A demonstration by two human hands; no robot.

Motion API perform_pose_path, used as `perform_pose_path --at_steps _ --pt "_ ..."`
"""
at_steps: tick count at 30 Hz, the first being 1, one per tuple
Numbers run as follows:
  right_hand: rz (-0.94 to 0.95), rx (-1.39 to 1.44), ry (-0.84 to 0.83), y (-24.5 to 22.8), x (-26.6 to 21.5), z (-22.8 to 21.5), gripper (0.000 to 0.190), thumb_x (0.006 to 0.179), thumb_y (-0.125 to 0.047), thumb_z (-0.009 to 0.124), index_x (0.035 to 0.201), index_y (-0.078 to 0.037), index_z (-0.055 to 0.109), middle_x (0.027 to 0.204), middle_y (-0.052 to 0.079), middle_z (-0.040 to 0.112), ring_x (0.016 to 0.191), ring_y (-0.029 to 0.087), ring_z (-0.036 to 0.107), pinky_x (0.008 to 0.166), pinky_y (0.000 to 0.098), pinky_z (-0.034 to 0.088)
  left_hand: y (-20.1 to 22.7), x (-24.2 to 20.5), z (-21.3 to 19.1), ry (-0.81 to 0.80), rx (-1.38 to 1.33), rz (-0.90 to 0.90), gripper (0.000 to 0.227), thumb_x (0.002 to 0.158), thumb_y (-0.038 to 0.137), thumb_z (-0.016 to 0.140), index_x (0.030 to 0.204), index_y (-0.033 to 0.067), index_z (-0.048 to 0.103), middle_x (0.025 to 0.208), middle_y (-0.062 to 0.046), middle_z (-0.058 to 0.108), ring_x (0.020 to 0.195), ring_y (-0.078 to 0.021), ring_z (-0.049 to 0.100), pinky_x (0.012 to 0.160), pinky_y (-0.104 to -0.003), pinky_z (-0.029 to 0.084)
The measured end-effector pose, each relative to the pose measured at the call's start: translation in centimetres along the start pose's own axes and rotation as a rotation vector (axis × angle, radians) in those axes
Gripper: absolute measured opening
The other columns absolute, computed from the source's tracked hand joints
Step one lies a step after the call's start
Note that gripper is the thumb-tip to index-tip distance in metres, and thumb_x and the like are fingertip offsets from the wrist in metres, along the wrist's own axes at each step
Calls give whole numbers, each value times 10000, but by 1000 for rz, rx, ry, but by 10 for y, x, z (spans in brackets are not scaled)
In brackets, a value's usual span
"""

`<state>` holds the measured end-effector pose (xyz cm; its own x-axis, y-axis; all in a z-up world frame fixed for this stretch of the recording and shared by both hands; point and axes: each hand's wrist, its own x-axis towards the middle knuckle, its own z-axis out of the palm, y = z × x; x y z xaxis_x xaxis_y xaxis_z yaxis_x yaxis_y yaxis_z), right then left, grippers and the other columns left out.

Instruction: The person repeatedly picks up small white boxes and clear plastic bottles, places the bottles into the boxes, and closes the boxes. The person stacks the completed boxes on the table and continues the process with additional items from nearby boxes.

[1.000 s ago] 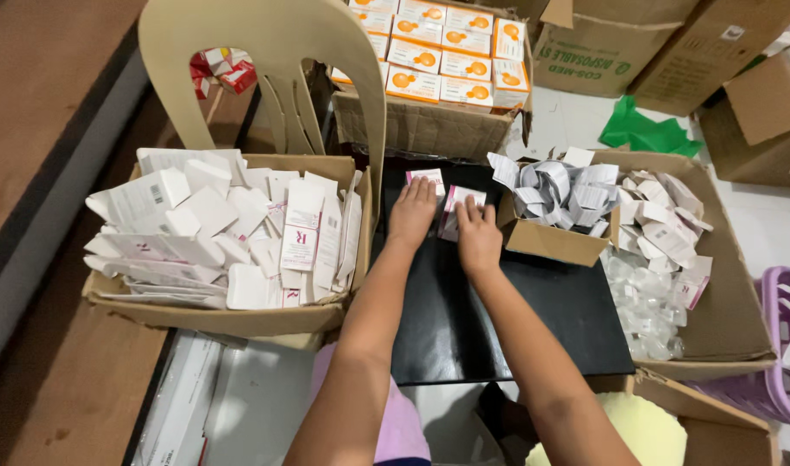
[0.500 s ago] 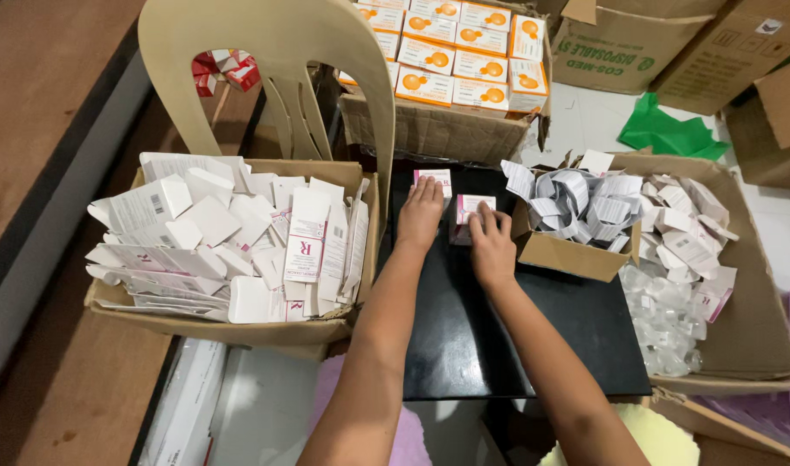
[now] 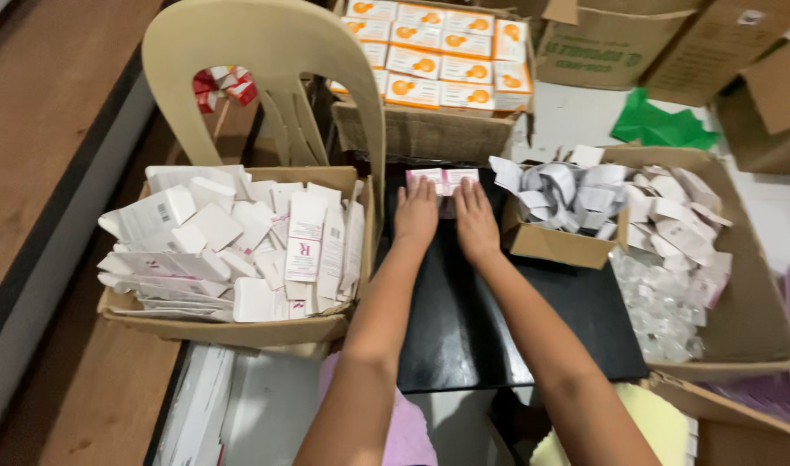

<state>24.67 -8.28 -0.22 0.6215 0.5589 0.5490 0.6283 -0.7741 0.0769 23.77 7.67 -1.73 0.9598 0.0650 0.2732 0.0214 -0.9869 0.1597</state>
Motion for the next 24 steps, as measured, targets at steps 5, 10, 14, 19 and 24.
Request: perform_pose_path --at_steps 5,10,14,19,24 --pt "69 253 -82 -26 -50 -59 757 820 -65 673 1538 -98 437 1606 204 379 1463 392 365 1200 517 291 31 -53 -41 132 -63 49 600 961 147 496 1539 19 396 1638 -186 308 1505 -394 289 1191 -580 248" --pt "7 342 -147 -57 -98 -117 763 776 -104 749 1488 -117 473 1548 182 426 1411 374 412 1189 560 300 30 -120 -116 275 -173 4 630 805 90 619 1416 -21 512 1543 -202 437 1427 -408 415 1163 -535 334" --pt "-31 359 -201 -61 -130 -144 686 801 -132 745 1446 -130 511 1522 167 452 1388 364 434 1185 560 305 -21 -152 -169 390 -121 -278 345 920 22 632 1265 22 649 1277 -154 627 1162 -360 600 1005 -471 493" --pt "-63 356 -243 -62 -144 -163 600 804 -148 741 1376 -128 562 1489 166 472 1361 370 450 1174 562 307 -72 -173 -198 282 -171 -507 369 827 205 752 1126 -4 692 1051 -211 700 983 -416 661 826 -509 538" --pt "-49 398 -217 -62 -150 -187 506 819 -159 740 1308 -125 617 1462 159 502 1343 367 473 1171 561 321 -79 -181 -217 306 -200 -558 309 870 199 733 1142 54 737 994 -207 744 902 -416 716 774 -518 565"
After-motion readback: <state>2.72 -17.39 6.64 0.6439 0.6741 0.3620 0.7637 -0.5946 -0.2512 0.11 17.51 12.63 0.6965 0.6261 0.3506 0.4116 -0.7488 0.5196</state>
